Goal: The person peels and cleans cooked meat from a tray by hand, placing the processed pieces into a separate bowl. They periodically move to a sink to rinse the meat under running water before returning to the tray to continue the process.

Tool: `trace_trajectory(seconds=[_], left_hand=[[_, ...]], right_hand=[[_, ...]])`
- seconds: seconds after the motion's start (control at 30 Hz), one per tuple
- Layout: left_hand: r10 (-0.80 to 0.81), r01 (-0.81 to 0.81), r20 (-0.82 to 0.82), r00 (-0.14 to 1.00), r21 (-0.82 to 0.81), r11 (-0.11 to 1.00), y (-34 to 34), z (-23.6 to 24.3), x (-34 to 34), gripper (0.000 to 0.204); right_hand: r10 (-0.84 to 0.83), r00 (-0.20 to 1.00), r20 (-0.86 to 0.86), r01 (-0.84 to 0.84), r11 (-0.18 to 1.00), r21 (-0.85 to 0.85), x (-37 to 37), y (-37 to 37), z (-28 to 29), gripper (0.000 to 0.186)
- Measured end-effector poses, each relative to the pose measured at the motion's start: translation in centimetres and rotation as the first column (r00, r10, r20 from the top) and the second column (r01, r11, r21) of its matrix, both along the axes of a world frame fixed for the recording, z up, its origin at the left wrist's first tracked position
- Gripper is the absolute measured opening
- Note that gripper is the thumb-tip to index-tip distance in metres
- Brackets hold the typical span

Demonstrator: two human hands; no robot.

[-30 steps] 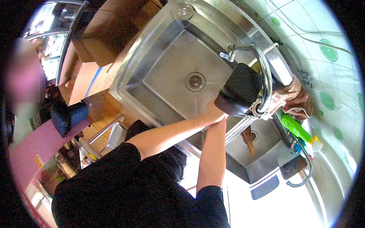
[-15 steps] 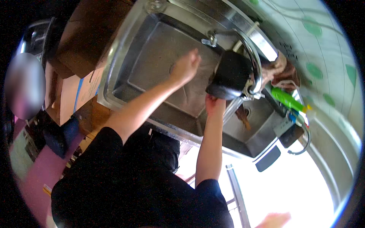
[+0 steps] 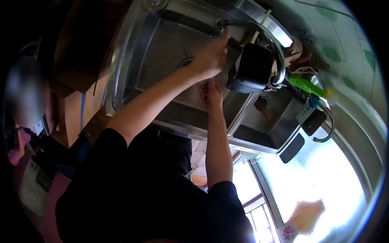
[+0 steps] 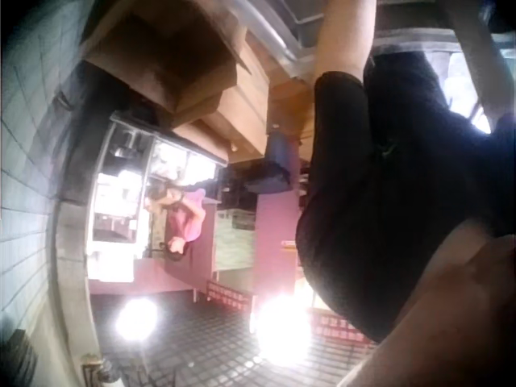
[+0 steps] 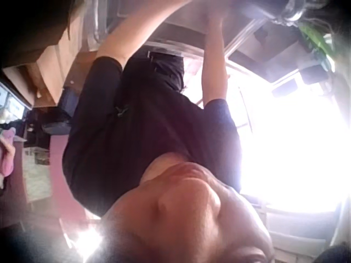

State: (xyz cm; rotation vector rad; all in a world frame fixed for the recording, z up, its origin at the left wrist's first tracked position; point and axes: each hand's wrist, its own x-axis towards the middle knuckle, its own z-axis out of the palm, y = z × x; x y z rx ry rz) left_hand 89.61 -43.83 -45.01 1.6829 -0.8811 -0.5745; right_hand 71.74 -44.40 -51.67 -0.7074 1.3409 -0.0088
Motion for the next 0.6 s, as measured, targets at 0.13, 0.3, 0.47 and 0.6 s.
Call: trace_trajectory(seconds=[0.13,0.3,0.47,0.6], left_hand=[[0.092,-0.085,0.097,0.991,-0.069,0.994,-0.7,-1.3,-1.5,0.064],[0.15,-0.152,-0.203,0.968,0.002,0.988,4.6,2.2,0.3,0.04],[0.222,-0.211,-0.195,0.955,0.072,0.975,10.6,1.3,0.4,0.022],[-0.45,0.171,0.275,0.849,0.663,0.729,17.8,-10.8,-3.6,0.025]], right_hand=[[-0.099,0.994,0.04,0.097,0.994,0.039,1.9,1.9,0.7,0.029],[0.125,0.992,0.025,-0.12,0.98,-0.161,3.4,1.5,4.1,0.037],[0.248,0.968,-0.046,-0.206,0.672,-0.711,7.3,3.2,9.4,0.034],[0.414,0.651,-0.636,-0.666,-0.09,-0.74,0.6,3.9,-3.1,0.038]])
